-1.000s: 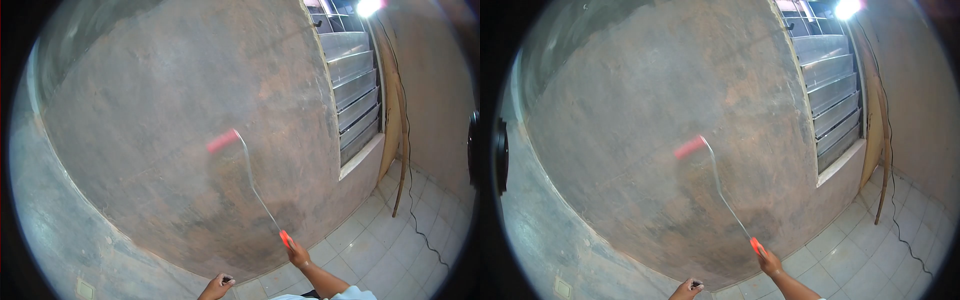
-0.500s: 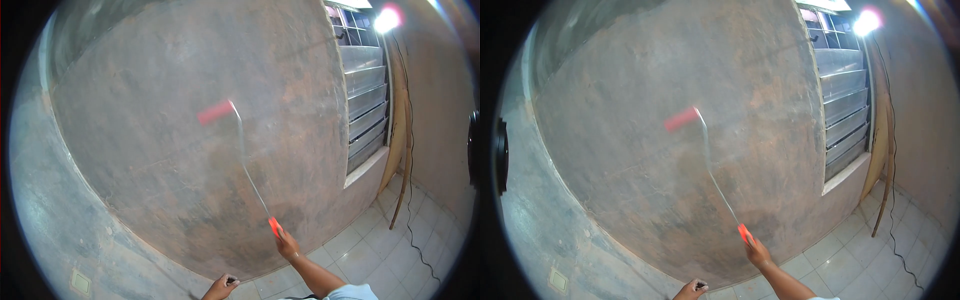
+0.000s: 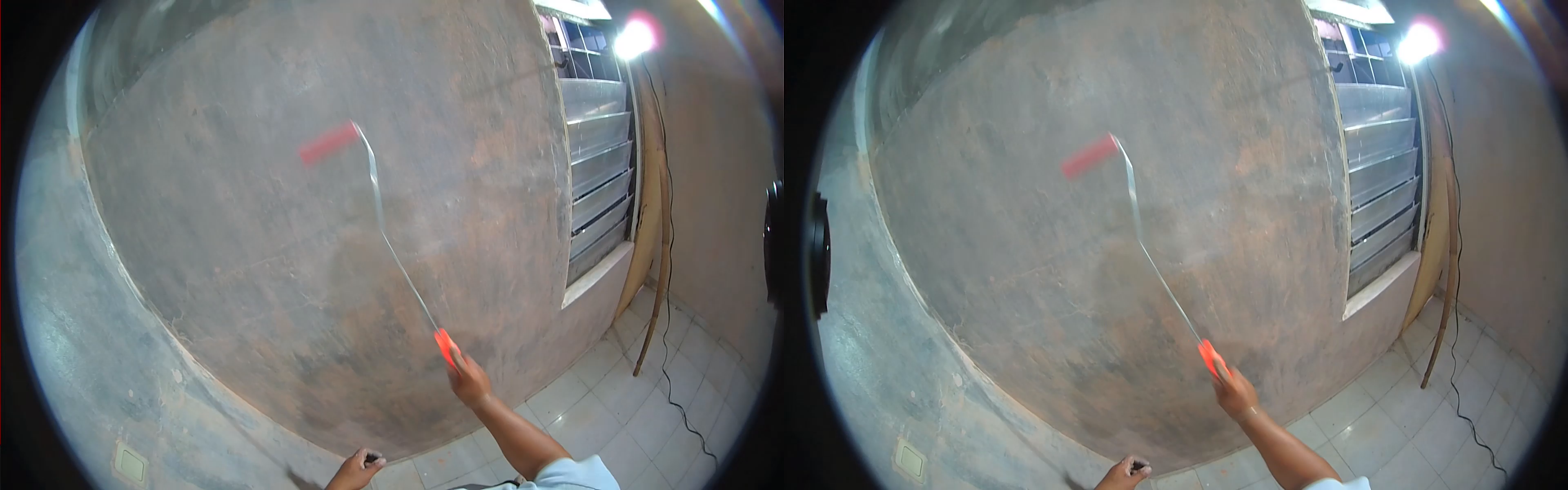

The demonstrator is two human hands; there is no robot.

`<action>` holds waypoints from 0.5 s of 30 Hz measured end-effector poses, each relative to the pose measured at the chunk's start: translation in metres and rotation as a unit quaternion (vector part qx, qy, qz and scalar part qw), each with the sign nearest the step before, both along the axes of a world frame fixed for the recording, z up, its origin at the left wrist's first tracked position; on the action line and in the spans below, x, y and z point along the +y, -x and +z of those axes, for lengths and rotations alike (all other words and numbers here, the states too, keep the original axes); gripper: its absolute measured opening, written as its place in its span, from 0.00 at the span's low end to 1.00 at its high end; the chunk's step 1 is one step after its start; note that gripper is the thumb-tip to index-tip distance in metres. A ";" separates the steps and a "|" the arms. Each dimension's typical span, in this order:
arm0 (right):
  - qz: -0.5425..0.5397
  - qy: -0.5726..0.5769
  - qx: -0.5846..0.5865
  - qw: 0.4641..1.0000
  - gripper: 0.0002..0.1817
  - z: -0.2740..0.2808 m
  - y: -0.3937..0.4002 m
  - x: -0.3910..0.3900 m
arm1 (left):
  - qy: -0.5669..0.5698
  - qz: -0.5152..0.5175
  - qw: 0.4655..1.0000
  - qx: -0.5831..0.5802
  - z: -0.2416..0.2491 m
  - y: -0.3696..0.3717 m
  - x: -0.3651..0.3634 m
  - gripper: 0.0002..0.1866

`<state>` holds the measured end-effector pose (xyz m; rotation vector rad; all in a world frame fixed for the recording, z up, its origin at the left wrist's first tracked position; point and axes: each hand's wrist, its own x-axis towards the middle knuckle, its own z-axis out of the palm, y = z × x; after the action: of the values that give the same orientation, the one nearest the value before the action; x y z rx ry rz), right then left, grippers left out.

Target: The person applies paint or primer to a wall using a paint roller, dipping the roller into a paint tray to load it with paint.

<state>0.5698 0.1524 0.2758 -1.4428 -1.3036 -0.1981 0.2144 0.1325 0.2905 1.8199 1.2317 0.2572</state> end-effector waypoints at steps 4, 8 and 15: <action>0.081 0.038 0.025 0.996 0.33 -0.134 -0.008 -0.115 | 0.024 0.007 1.000 0.009 -0.099 0.060 0.032 0.19; 0.013 0.135 0.031 0.990 0.33 -0.121 0.013 -0.126 | -0.040 0.005 0.999 -0.022 -0.058 0.048 0.022 0.16; -0.012 -0.021 -0.022 0.999 0.32 0.198 0.006 0.029 | 0.055 0.006 0.977 -0.206 -0.017 -0.012 0.035 0.21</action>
<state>0.5637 0.1815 0.4740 -1.4259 -1.3113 -0.2718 0.2264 0.1676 0.2732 1.5654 0.9442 0.5344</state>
